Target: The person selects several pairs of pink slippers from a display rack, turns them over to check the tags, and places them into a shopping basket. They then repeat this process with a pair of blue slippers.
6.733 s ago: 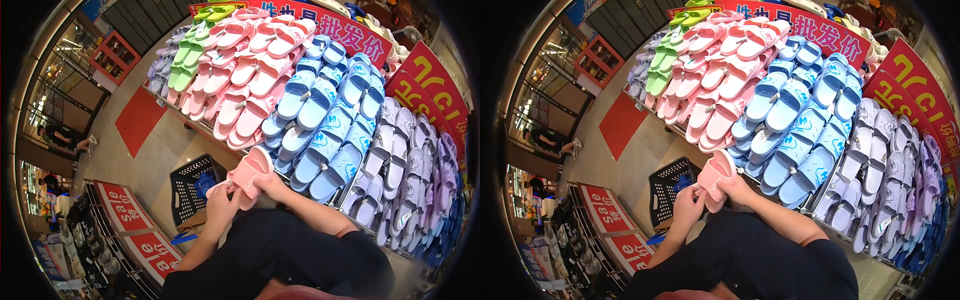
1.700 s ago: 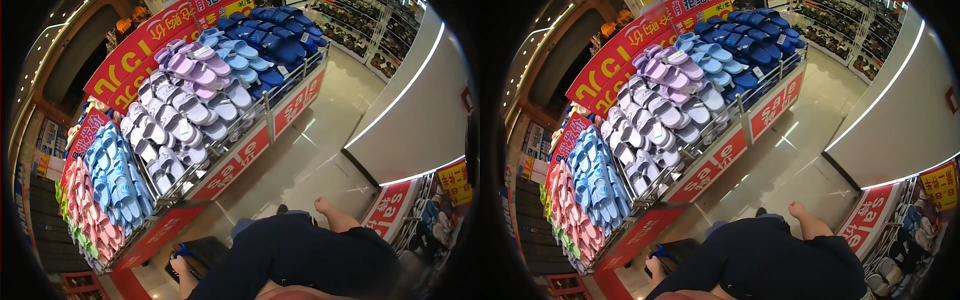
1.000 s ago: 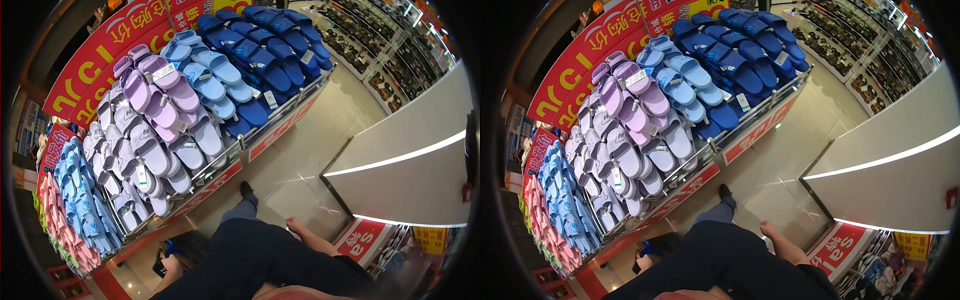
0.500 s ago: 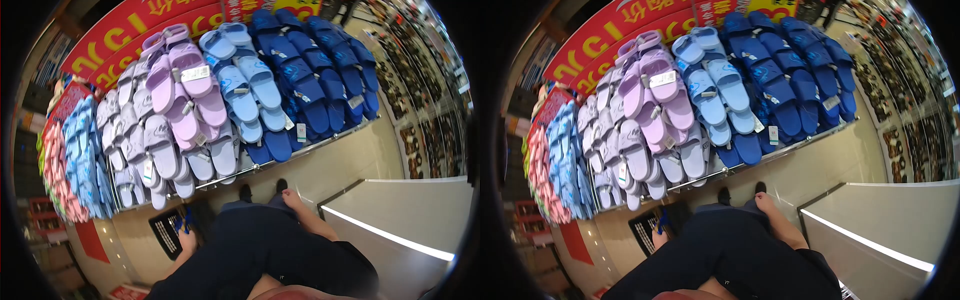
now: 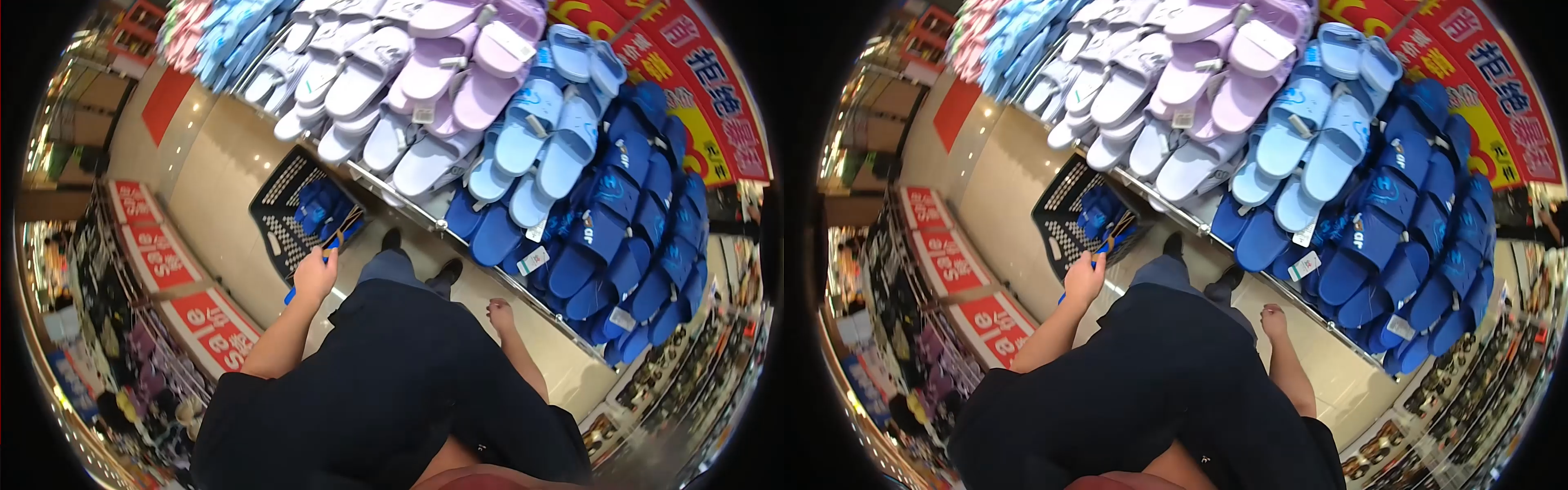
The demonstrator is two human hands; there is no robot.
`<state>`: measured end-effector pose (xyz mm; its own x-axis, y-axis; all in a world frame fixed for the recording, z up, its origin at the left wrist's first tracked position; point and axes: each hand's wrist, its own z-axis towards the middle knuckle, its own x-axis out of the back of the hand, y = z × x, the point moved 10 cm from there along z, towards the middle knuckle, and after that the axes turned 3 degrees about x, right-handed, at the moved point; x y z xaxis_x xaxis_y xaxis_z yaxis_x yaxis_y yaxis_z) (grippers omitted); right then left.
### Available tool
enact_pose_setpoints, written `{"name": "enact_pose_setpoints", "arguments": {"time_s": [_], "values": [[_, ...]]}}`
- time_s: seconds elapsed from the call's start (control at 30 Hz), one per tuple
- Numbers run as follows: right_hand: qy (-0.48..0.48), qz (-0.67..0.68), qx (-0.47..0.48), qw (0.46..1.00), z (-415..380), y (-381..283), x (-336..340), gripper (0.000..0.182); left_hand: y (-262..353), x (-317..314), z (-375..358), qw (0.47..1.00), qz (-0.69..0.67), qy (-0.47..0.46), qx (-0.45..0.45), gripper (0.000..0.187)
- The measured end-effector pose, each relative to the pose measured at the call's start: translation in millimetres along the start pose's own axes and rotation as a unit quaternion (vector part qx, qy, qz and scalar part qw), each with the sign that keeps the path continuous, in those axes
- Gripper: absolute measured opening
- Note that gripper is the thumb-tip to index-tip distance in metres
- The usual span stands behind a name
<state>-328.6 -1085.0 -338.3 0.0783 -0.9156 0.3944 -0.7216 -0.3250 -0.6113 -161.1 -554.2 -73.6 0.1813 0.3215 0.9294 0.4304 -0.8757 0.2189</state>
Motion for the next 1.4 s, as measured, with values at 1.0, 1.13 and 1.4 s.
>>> {"name": "enact_pose_setpoints", "arguments": {"time_s": [1.0,1.13,1.4], "values": [[-0.198,-0.265,0.051,0.942,11,-84,-13,0.035,-77,-41,-189,0.997,0.064,-0.037,-0.019,0.023],[-0.223,-0.266,0.091,0.933,13,-94,-28,0.036,-94,-47,-207,0.997,0.058,-0.041,-0.023,0.011],[-0.238,-0.319,0.055,0.916,-2,-82,-45,0.034,-100,-49,-142,0.999,0.018,0.014,0.034,0.036]]}}
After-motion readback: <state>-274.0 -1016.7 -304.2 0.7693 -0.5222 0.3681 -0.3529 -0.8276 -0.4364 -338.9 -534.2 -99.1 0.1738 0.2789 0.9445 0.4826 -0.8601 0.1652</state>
